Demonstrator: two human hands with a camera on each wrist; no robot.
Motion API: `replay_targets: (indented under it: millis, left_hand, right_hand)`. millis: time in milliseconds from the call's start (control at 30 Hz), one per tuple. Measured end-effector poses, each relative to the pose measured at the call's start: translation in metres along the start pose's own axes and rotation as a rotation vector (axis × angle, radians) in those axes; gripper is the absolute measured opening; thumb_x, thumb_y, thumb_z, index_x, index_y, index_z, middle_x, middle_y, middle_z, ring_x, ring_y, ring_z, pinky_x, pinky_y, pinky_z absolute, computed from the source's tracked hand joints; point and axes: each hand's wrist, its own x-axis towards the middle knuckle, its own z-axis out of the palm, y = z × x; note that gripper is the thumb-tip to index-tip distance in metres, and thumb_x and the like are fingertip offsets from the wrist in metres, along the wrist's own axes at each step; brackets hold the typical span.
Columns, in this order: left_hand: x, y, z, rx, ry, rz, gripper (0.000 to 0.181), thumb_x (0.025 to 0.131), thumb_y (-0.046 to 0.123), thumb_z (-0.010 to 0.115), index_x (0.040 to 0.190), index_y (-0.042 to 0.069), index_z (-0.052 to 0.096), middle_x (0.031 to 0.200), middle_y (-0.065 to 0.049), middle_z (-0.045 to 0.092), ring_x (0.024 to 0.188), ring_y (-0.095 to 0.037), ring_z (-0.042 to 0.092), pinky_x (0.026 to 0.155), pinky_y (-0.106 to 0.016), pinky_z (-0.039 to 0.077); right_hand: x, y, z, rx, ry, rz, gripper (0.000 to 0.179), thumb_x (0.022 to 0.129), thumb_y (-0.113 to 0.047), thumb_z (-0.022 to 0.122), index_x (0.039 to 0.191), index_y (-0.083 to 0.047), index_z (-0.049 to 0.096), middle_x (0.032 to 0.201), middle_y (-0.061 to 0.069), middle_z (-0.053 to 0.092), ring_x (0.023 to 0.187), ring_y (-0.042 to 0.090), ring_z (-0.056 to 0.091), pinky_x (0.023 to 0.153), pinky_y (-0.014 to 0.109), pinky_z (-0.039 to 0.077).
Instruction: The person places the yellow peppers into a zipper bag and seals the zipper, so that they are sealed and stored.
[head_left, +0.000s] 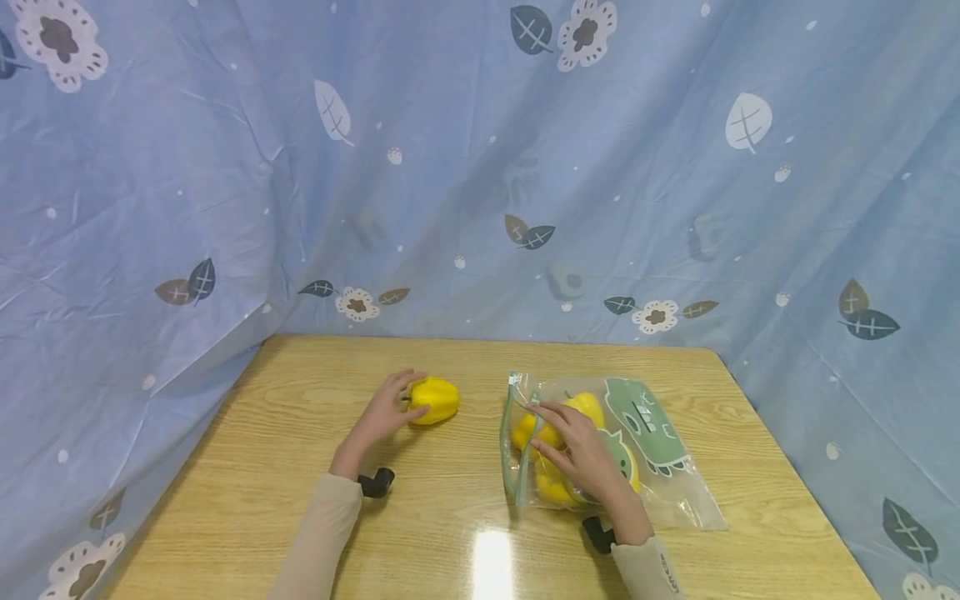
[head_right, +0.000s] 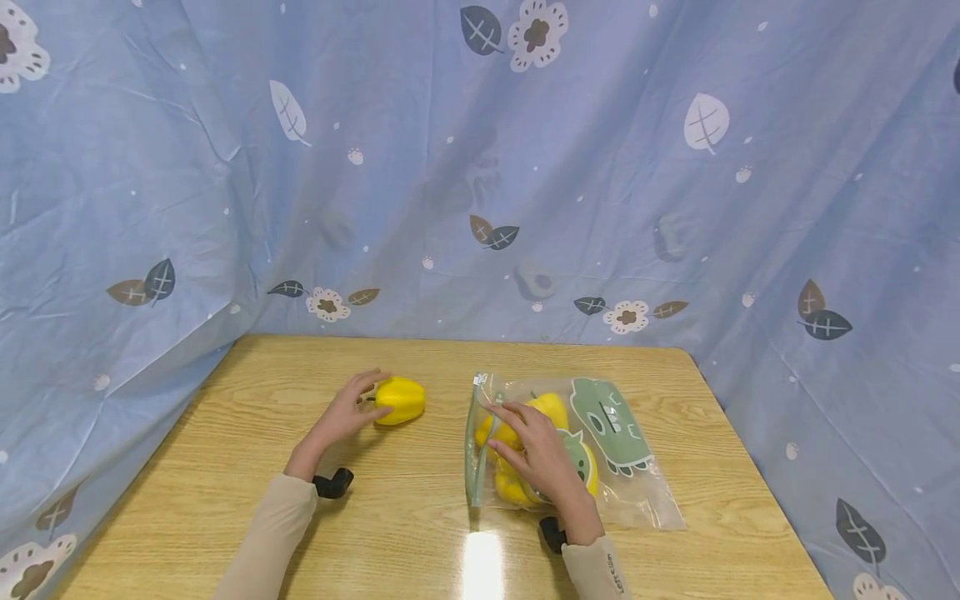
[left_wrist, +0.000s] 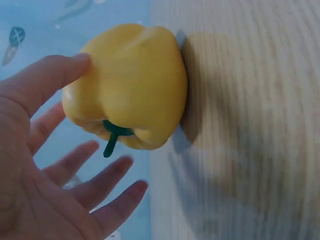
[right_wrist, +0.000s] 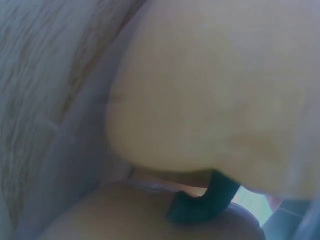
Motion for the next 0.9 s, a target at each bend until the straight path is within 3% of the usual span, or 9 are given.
replay_targets:
  millis: [133, 533, 900]
  left_hand:
    - [-0.002, -0.001, 0.003, -0.017, 0.003, -0.017, 0.049, 0.082, 0.019, 0.071, 0.126, 0.009, 0.054, 0.132, -0.013, 0.048, 0.121, -0.034, 0.045, 0.099, -0.047, 0.043]
    - [-0.013, 0.009, 0.013, -0.077, 0.100, -0.045, 0.047, 0.078, 0.023, 0.075, 0.121, 0.014, 0.058, 0.126, -0.008, 0.053, 0.115, -0.032, 0.052, 0.095, -0.044, 0.047]
    - [-0.023, 0.030, 0.024, -0.224, 0.065, -0.049, 0.046, 0.077, 0.023, 0.076, 0.119, 0.019, 0.058, 0.127, -0.006, 0.050, 0.115, -0.034, 0.051, 0.090, -0.040, 0.051]
  right_hand:
    - [0.000, 0.000, 0.000, -0.004, 0.002, -0.001, 0.052, 0.087, -0.032, 0.064, 0.135, -0.021, 0.049, 0.128, 0.011, 0.054, 0.113, 0.027, 0.052, 0.092, 0.048, 0.044]
    - [0.000, -0.001, -0.001, -0.013, -0.003, -0.009, 0.051, 0.086, -0.032, 0.064, 0.134, -0.018, 0.050, 0.127, 0.011, 0.055, 0.112, 0.027, 0.053, 0.092, 0.047, 0.045]
    - [-0.001, -0.002, -0.001, -0.011, -0.007, -0.001, 0.051, 0.086, -0.032, 0.064, 0.133, -0.019, 0.050, 0.127, 0.010, 0.055, 0.113, 0.027, 0.052, 0.093, 0.047, 0.044]
